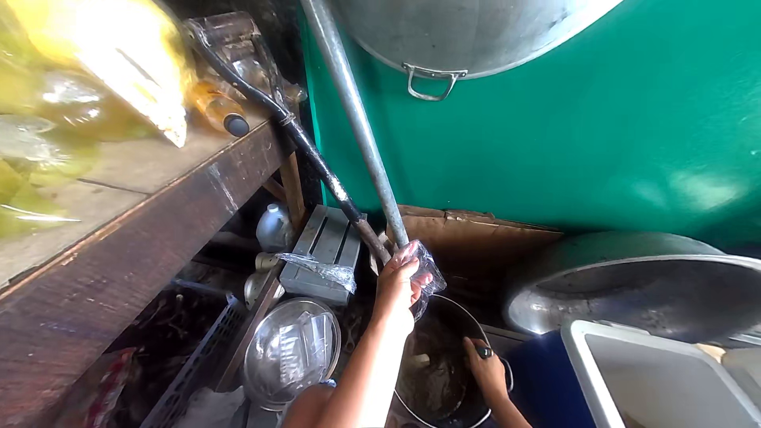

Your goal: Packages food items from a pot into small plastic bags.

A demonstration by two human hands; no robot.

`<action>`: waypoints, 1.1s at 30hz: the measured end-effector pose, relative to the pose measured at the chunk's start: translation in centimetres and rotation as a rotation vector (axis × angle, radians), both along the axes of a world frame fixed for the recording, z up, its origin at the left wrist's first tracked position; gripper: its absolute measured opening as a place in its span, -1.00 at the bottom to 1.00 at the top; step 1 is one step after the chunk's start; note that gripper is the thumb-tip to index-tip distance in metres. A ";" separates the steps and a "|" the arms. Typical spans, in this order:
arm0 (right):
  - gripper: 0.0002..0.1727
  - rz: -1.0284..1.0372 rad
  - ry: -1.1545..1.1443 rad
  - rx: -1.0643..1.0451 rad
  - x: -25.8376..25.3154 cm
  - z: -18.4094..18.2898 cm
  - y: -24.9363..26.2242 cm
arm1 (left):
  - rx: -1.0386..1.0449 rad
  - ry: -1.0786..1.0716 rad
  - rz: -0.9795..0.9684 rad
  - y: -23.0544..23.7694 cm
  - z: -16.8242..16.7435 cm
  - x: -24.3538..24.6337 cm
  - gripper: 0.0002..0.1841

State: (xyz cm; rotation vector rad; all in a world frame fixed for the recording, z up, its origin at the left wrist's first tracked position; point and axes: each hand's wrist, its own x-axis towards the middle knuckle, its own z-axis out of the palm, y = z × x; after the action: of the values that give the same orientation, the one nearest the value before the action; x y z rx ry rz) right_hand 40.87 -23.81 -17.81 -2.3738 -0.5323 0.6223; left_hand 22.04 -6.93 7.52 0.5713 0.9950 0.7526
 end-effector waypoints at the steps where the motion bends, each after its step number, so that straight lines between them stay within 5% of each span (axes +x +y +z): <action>1: -0.61 -0.019 0.000 0.032 -0.1 -0.1 -0.4 | 0.005 0.002 -0.009 -0.1 0.0 0.0 -0.68; 9: -0.66 0.188 -0.016 0.031 -5.1 -1.1 -1.4 | 0.033 0.030 -0.063 -0.6 -0.5 0.6 -0.67; 19: -0.65 -0.062 -0.039 0.120 -7.5 -2.0 -1.0 | 0.082 0.073 -0.069 -0.3 -0.4 0.2 -0.68; 26: -0.66 0.256 -0.127 0.074 -9.6 -2.7 0.2 | 0.111 0.054 -0.055 -0.6 -0.5 0.6 -0.69; 33: -0.62 0.018 0.001 0.071 -7.4 -0.7 0.3 | 0.113 0.059 -0.064 -0.6 -0.3 0.8 -0.70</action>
State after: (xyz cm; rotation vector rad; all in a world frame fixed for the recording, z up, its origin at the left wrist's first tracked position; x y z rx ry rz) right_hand 33.50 -23.52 -18.48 -2.3041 -0.5661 0.6029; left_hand 22.81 -7.51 7.21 0.7232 0.9885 0.7416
